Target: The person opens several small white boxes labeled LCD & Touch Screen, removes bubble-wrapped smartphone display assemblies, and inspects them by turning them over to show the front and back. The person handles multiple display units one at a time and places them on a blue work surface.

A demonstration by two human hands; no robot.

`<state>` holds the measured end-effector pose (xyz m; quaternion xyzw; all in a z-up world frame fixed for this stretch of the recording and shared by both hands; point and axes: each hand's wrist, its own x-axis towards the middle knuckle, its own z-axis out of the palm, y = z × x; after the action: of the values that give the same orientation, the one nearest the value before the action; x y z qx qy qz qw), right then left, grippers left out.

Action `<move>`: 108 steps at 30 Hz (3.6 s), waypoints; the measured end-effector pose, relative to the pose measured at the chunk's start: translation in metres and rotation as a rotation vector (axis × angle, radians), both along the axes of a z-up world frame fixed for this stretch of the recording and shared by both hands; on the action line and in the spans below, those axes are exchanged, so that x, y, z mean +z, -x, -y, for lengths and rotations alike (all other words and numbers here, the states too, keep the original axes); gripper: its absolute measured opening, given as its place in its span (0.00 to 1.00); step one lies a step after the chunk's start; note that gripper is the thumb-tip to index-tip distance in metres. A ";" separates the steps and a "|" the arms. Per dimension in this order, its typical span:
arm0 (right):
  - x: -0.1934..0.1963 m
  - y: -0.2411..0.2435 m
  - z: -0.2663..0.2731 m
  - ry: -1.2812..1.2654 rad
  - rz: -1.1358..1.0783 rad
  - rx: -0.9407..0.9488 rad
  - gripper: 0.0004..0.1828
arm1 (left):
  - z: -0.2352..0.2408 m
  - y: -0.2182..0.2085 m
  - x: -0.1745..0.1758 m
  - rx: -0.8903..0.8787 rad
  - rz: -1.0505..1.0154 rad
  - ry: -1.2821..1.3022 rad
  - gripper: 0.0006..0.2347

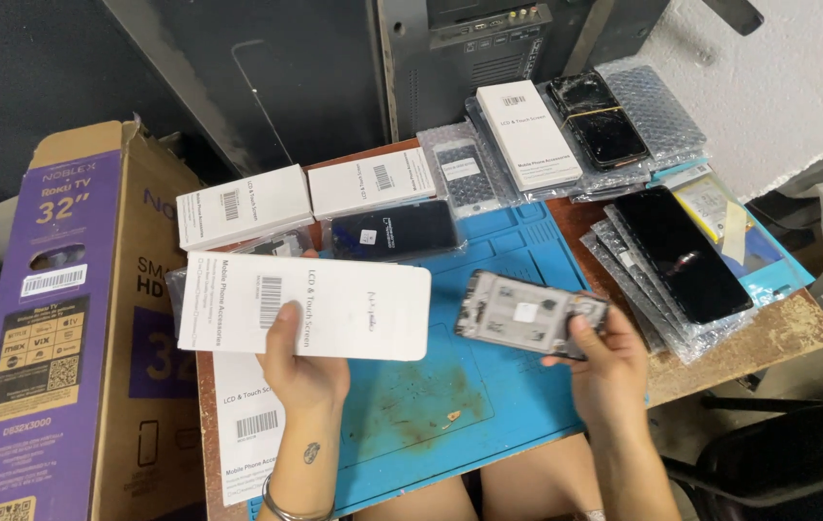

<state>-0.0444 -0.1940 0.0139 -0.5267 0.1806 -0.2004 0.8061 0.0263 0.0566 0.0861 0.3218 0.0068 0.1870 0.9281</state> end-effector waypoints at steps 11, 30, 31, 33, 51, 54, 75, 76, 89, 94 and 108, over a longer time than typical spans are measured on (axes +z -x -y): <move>0.023 -0.016 0.028 -0.114 0.180 -0.019 0.09 | 0.026 0.008 -0.050 0.174 -0.025 -0.219 0.27; 0.060 -0.092 -0.005 -0.538 0.526 0.544 0.17 | 0.048 0.028 -0.072 -0.172 -0.111 -0.228 0.23; 0.055 -0.096 -0.002 -0.543 0.521 0.538 0.17 | 0.048 0.029 -0.078 -0.175 -0.119 -0.231 0.23; 0.045 -0.103 0.005 -0.499 0.351 0.590 0.26 | 0.049 0.031 -0.090 -0.022 0.041 -0.214 0.22; 0.018 -0.078 0.007 0.256 0.183 0.957 0.14 | 0.043 0.031 -0.057 0.038 0.215 -0.180 0.28; 0.012 -0.078 0.013 0.156 0.234 0.743 0.12 | 0.038 0.027 -0.056 0.130 0.346 -0.183 0.26; 0.038 -0.086 0.025 0.240 -0.149 0.592 0.08 | -0.024 -0.001 -0.021 0.005 -0.080 -0.537 0.08; 0.034 -0.087 0.023 0.242 -0.153 0.589 0.08 | -0.029 -0.003 -0.018 0.000 -0.081 -0.534 0.08; 0.043 -0.091 0.010 0.158 -0.122 0.484 0.06 | -0.028 -0.006 0.014 -0.997 -0.545 -1.450 0.13; 0.023 -0.099 0.025 -0.014 0.063 0.331 0.05 | -0.027 -0.004 0.012 -1.024 -0.564 -1.532 0.10; 0.035 -0.099 0.014 -0.151 0.106 0.083 0.06 | -0.029 -0.005 0.025 -0.633 -0.642 -1.642 0.10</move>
<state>0.0545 -0.2083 0.0485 -0.4601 0.1303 -0.1800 0.8596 0.0310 0.0860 0.1109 0.8995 0.0408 -0.2258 0.3718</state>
